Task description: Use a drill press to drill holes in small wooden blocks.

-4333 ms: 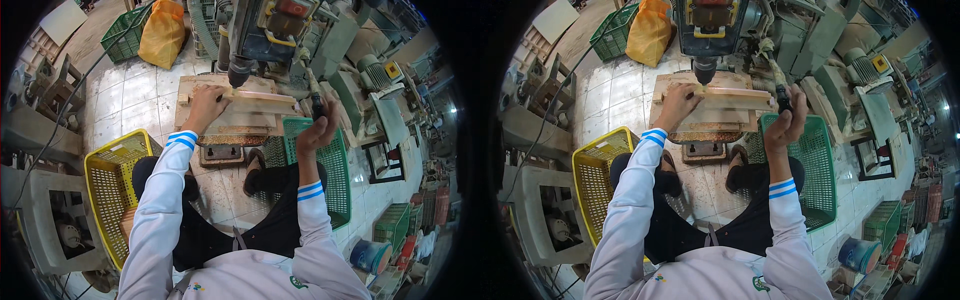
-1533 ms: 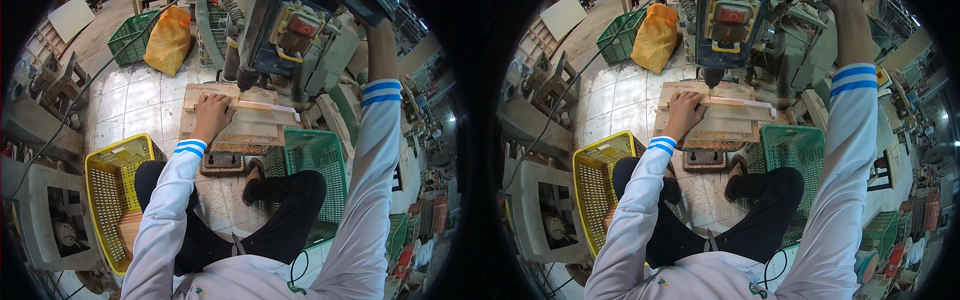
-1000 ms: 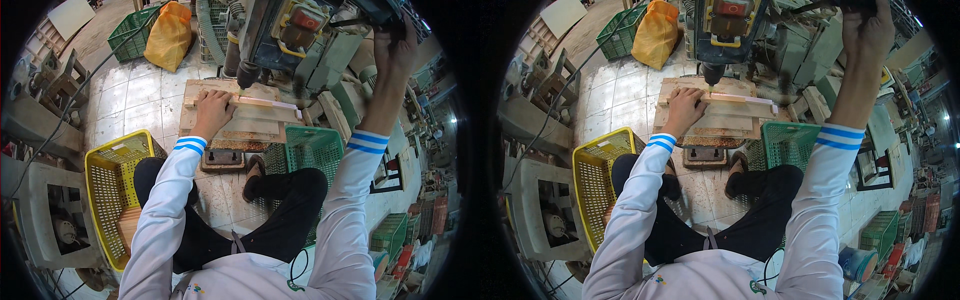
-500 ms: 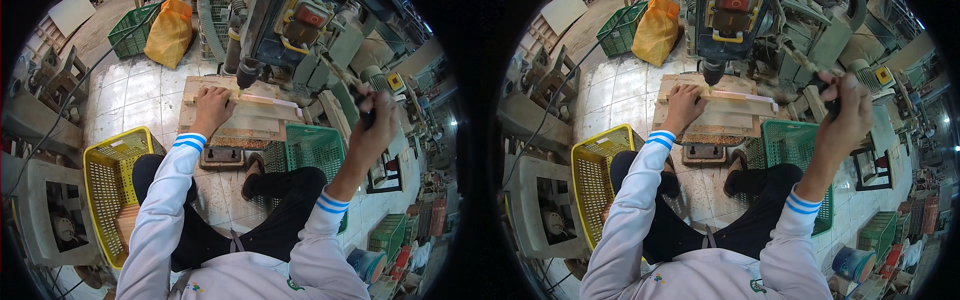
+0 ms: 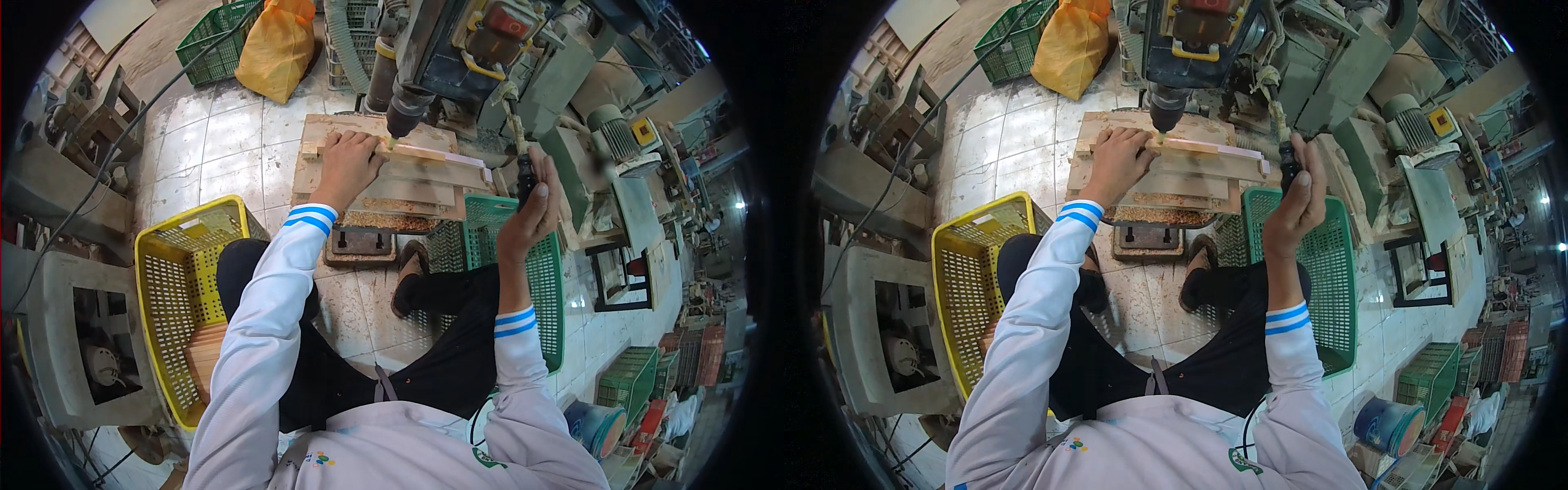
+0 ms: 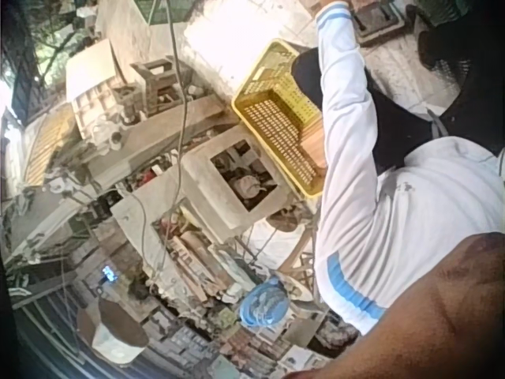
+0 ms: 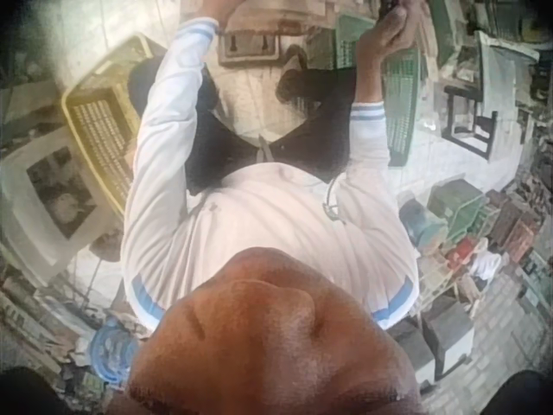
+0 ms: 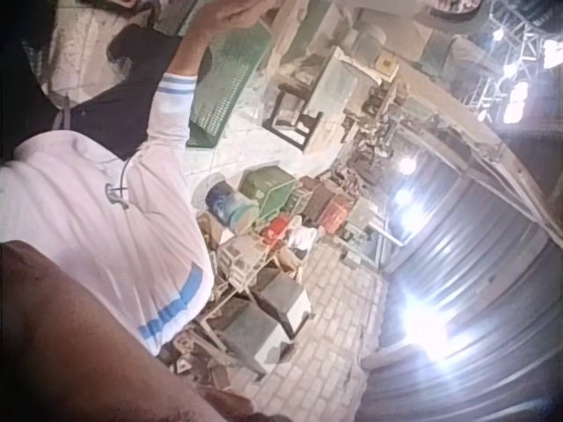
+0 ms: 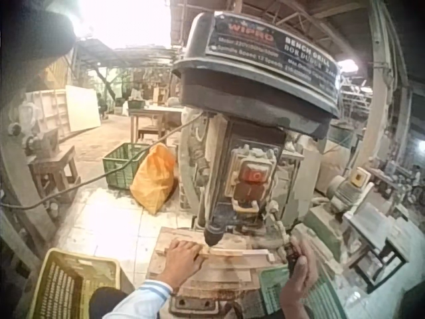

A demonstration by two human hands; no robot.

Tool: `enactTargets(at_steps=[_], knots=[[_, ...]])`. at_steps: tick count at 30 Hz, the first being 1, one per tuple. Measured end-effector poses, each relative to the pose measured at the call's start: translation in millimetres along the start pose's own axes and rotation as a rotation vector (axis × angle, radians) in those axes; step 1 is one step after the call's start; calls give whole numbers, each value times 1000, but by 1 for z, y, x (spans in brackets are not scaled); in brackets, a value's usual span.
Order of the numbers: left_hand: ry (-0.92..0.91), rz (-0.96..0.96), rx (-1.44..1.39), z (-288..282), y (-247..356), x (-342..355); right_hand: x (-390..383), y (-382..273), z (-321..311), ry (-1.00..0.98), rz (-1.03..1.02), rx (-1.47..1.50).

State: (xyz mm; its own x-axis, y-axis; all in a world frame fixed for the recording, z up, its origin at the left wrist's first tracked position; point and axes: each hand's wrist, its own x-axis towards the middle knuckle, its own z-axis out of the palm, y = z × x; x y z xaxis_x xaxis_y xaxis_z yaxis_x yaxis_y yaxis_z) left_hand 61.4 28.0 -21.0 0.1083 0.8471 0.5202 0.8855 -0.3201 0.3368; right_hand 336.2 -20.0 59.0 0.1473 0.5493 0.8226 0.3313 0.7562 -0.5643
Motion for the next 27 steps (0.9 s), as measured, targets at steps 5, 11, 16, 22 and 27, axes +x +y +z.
enactTargets(at_steps=[5, 11, 16, 22, 27], knots=[[-16, 6, 8, -1, -1, 0, -19, 42, 16, 15, -16, -40], [-35, 7, 30, -3, 3, -1, -28, 37, 10, 3, 70, -88], [-17, -25, -57, -1, 0, 2, 37, -48, 1, 190, 59, 227], [59, 41, -11, 5, -4, 0, 128, -120, -29, 277, -289, 757], [96, 28, -40, -5, 0, -1, 91, -81, -11, 372, 136, 557]])
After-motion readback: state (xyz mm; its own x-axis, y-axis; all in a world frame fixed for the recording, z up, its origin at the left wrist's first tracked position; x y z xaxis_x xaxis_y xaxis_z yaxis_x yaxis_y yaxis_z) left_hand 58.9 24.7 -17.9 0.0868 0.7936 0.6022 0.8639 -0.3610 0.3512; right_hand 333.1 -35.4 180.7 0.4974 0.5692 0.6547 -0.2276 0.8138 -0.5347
